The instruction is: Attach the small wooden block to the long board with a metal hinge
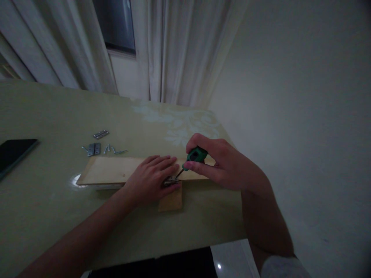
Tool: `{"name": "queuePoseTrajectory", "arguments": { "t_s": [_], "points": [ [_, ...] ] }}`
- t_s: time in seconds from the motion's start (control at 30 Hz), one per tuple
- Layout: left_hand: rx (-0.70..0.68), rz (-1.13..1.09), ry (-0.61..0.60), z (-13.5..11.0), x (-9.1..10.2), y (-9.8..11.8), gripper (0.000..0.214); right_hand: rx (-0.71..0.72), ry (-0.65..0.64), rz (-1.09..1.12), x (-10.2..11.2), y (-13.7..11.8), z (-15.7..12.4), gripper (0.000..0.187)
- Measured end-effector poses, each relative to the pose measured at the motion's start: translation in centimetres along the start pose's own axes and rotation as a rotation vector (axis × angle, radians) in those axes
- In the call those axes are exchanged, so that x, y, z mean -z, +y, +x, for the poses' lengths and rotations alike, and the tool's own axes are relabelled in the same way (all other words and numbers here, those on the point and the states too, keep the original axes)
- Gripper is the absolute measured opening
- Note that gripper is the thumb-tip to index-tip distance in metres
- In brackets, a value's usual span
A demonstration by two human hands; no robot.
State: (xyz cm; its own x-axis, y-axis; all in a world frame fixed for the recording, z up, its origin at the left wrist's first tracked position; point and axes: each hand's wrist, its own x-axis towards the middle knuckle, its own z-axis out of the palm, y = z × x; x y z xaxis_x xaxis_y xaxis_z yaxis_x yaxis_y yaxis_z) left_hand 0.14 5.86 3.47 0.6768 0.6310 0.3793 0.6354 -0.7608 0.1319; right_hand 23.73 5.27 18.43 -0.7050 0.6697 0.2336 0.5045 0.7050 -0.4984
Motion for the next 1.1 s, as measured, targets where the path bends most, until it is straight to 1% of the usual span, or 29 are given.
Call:
{"name": "queuePoseTrajectory", "arguments": {
  "t_s": [0.07,0.17,0.23,0.3,0.33,0.37,0.4,0.47,0.5,0.53,0.57,0.6,0.63,0.67,0.7,0.73,0.77,0.8,0.83,0.87,0.9,0.93,0.97,1.0,1.03,1.07,1.1],
  "points": [
    [-0.007,0.005,0.008,0.0,-0.1,-0.1,0.049,0.028,-0.073,-0.014,0.6,0.1,0.6,0.017],
    [-0.016,0.014,0.017,0.0,-0.2,-0.1,0.049,0.129,-0.192,-0.017,1.6,0.6,1.6,0.015],
    [-0.020,0.019,0.019,0.0,-0.2,-0.1,0.048,0.207,-0.290,0.026,2.5,0.8,2.2,0.013],
    [-0.019,0.016,0.024,0.0,-0.3,-0.1,0.048,0.225,-0.404,0.044,3.3,0.6,2.6,0.011],
    [-0.016,0.013,0.028,0.0,-0.4,-0.1,0.049,0.189,-0.444,0.002,3.7,0.4,2.9,0.012],
    [-0.014,0.011,0.032,0.0,-0.4,0.0,0.049,0.124,-0.465,-0.087,4.0,0.0,3.2,0.014],
    [-0.013,0.011,0.035,0.0,-0.5,0.0,0.050,0.032,-0.461,-0.222,4.1,-0.4,3.4,0.018],
    [-0.015,0.014,0.042,0.0,-0.5,0.0,0.051,-0.170,-0.383,-0.558,4.2,-1.3,4.0,0.038],
    [-0.018,0.014,0.045,0.1,-0.5,0.0,0.051,-0.229,-0.353,-0.695,4.1,-1.7,4.3,0.047],
    [-0.021,0.013,0.052,0.1,-0.4,0.0,0.050,-0.234,-0.358,-0.773,4.0,-2.1,4.6,0.052],
    [-0.023,0.009,0.056,0.1,-0.4,0.0,0.050,-0.183,-0.399,-0.783,3.9,-2.4,4.9,0.051],
    [-0.025,0.004,0.057,0.1,-0.4,0.0,0.048,-0.094,-0.459,-0.735,3.9,-2.7,5.2,0.044],
    [-0.028,0.000,0.056,0.1,-0.4,0.0,0.047,-0.004,-0.515,-0.652,3.9,-2.8,5.6,0.035],
    [-0.031,-0.005,0.056,0.1,-0.4,0.0,0.046,0.047,-0.546,-0.570,3.9,-2.9,5.9,0.032],
    [-0.034,-0.011,0.058,0.1,-0.5,-0.1,0.046,0.032,-0.556,-0.514,3.9,-2.8,6.4,0.033],
    [-0.036,-0.017,0.063,0.1,-0.6,-0.1,0.046,-0.041,-0.552,-0.493,3.9,-2.7,6.8,0.034],
    [-0.038,-0.023,0.070,0.0,-0.7,-0.2,0.047,-0.166,-0.537,-0.514,3.9,-2.5,7.1,0.034],
    [-0.039,-0.028,0.081,0.0,-0.8,-0.2,0.047,-0.291,-0.557,-0.546,3.8,-2.3,7.4,0.044],
    [-0.040,-0.032,0.090,0.0,-0.8,-0.2,0.047,-0.357,-0.552,-0.598,3.7,-2.1,7.5,0.054],
    [-0.041,-0.032,0.096,0.0,-0.9,-0.3,0.047,-0.343,-0.516,-0.655,3.6,-2.1,7.5,0.056],
    [-0.043,-0.028,0.097,0.0,-0.9,-0.3,0.047,-0.247,-0.500,-0.688,3.5,-2.1,7.3,0.053],
    [-0.044,-0.023,0.096,0.0,-0.9,-0.3,0.046,-0.083,-0.526,-0.676,3.5,-2.2,7.1,0.044],
    [-0.046,-0.017,0.092,0.0,-0.9,-0.2,0.045,0.076,-0.550,-0.629,3.4,-2.4,6.9,0.034],
    [-0.048,-0.011,0.087,0.1,-0.8,-0.2,0.044,0.187,-0.572,-0.558,3.4,-2.5,6.7,0.027],
    [-0.049,-0.007,0.084,0.1,-0.8,-0.2,0.044,0.209,-0.570,-0.496,3.4,-2.6,6.5,0.026],
    [-0.050,-0.005,0.083,0.1,-0.8,-0.1,0.044,0.123,-0.539,-0.472,3.4,-2.7,6.5,0.029],
    [-0.052,-0.005,0.083,0.1,-0.8,-0.1,0.045,-0.037,-0.491,-0.494,3.4,-2.7,6.5,0.033]
  ]
}}
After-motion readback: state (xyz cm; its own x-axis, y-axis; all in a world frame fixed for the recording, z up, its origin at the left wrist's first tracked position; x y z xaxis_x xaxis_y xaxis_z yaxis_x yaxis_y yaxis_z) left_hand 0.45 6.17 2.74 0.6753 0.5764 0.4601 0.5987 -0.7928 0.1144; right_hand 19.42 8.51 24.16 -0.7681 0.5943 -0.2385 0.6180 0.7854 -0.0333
